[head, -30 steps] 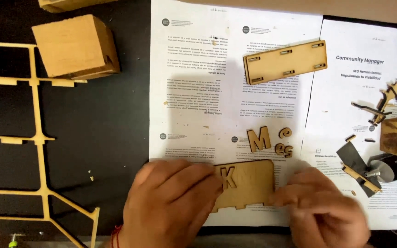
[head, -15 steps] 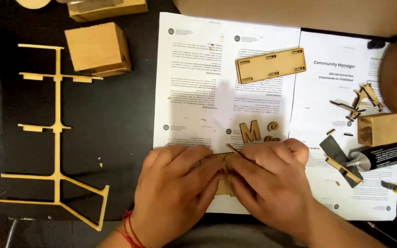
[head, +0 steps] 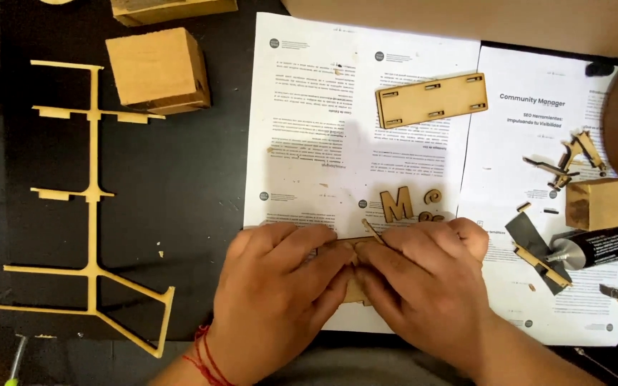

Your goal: Assembling small laser-cut wooden pieces into boxes and organizers following a manual.

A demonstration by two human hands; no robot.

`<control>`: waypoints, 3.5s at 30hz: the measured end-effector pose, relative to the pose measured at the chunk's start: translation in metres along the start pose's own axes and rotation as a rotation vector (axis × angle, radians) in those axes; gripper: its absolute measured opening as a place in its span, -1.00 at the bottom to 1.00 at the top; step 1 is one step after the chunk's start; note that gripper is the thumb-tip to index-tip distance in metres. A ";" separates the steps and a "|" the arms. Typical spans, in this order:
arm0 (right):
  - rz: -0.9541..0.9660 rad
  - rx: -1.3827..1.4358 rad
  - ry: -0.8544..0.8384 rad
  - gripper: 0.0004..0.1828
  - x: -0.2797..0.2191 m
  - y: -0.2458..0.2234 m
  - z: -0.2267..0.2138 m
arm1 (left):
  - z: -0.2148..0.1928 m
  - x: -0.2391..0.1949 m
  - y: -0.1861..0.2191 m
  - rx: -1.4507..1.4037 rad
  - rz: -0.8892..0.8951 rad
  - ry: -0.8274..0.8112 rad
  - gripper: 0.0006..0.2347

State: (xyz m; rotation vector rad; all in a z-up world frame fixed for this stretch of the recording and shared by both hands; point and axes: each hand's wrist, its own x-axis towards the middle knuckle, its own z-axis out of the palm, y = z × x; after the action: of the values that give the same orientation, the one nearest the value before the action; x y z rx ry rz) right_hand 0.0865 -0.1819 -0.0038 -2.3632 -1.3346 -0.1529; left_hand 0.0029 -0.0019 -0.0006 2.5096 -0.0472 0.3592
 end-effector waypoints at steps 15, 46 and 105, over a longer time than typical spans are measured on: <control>0.158 0.241 0.418 -0.80 -0.051 0.016 -0.062 | -0.001 -0.015 -0.004 -0.205 -0.054 0.138 -0.83; 0.825 0.308 0.127 -0.92 -0.136 0.061 -0.067 | 0.128 0.164 0.136 -0.099 0.702 -0.486 -0.88; 0.507 0.202 0.498 -0.91 -0.122 0.066 -0.094 | 0.003 0.077 0.070 0.249 -0.227 -0.265 -0.74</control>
State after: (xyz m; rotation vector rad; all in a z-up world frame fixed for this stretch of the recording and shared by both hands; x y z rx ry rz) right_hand 0.0868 -0.3467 0.0257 -2.2091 -0.4820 -0.3990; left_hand 0.0699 -0.0576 0.0569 2.7563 0.1875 -0.0664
